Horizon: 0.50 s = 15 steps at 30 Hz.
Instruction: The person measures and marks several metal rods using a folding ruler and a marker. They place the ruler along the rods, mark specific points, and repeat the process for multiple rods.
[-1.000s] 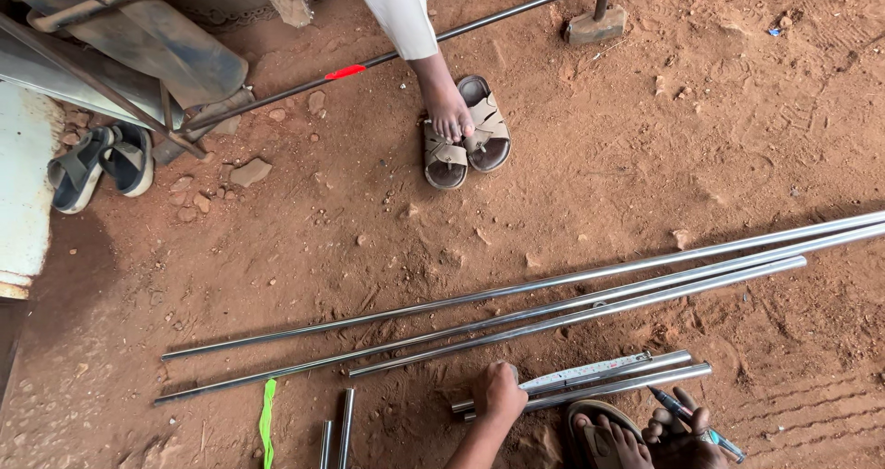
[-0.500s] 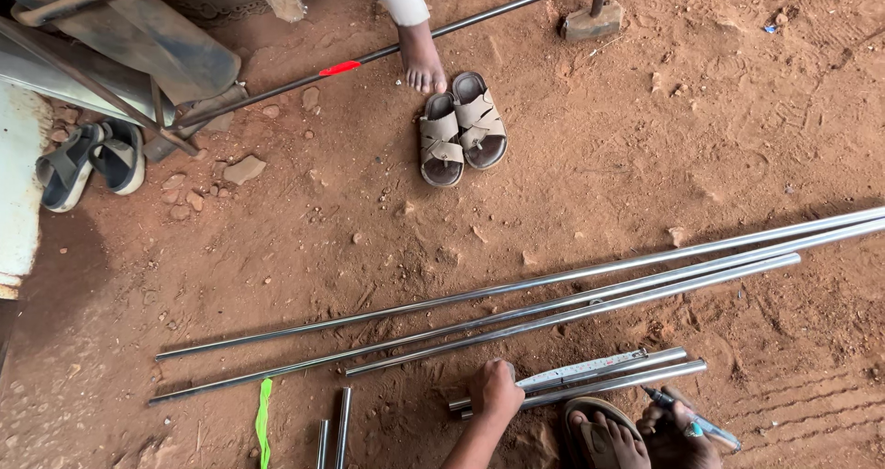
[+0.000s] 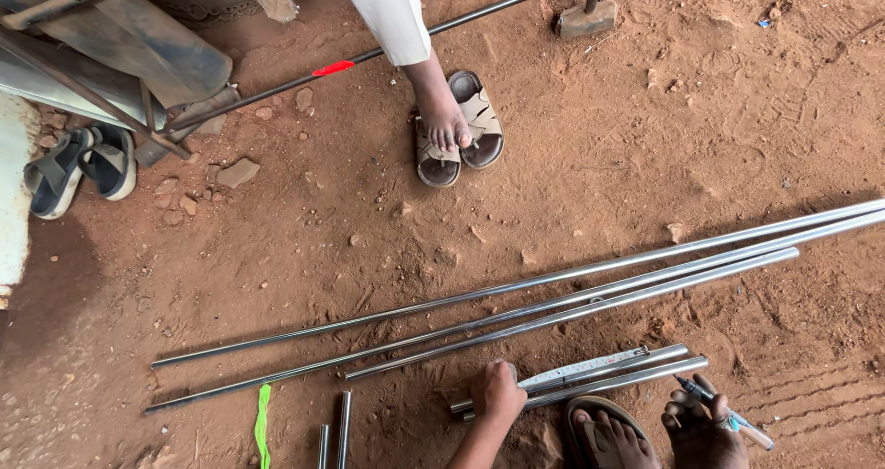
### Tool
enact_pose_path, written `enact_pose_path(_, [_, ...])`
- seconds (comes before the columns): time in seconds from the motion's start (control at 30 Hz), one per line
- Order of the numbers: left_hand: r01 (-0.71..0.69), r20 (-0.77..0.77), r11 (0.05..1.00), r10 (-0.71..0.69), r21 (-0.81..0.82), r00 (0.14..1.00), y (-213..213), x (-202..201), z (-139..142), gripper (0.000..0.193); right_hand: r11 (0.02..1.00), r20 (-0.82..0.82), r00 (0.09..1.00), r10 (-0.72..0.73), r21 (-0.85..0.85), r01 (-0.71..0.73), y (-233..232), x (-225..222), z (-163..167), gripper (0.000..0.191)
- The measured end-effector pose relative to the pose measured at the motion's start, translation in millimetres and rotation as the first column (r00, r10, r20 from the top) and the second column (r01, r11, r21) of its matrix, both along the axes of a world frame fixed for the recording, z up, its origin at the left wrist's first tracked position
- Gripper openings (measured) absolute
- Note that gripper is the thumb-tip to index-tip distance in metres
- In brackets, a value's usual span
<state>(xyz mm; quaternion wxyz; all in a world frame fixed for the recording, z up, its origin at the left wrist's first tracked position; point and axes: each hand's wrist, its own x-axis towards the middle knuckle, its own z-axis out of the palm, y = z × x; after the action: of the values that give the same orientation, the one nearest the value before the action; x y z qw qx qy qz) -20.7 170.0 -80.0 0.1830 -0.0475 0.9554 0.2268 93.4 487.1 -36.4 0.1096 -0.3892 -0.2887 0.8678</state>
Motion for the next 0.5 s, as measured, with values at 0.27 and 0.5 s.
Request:
enact_pose_path(0.27, [0.028, 0.008, 1.000, -0.028, -0.015, 1.000, -1.4, -0.1, 2.2, 0.019, 0.998, 0.035, 0.999, -0.033, -0.047, 0.035, 0.2, 4.5, -2.4, 0.060])
enact_pose_path(0.5, [0.027, 0.017, 1.000, -0.027, -0.004, 1.000, -1.9, 1.7, -0.6, 0.023, 0.997, 0.059, 0.997, -0.059, -0.047, 0.061, -1.2, 7.3, -1.3, 0.060])
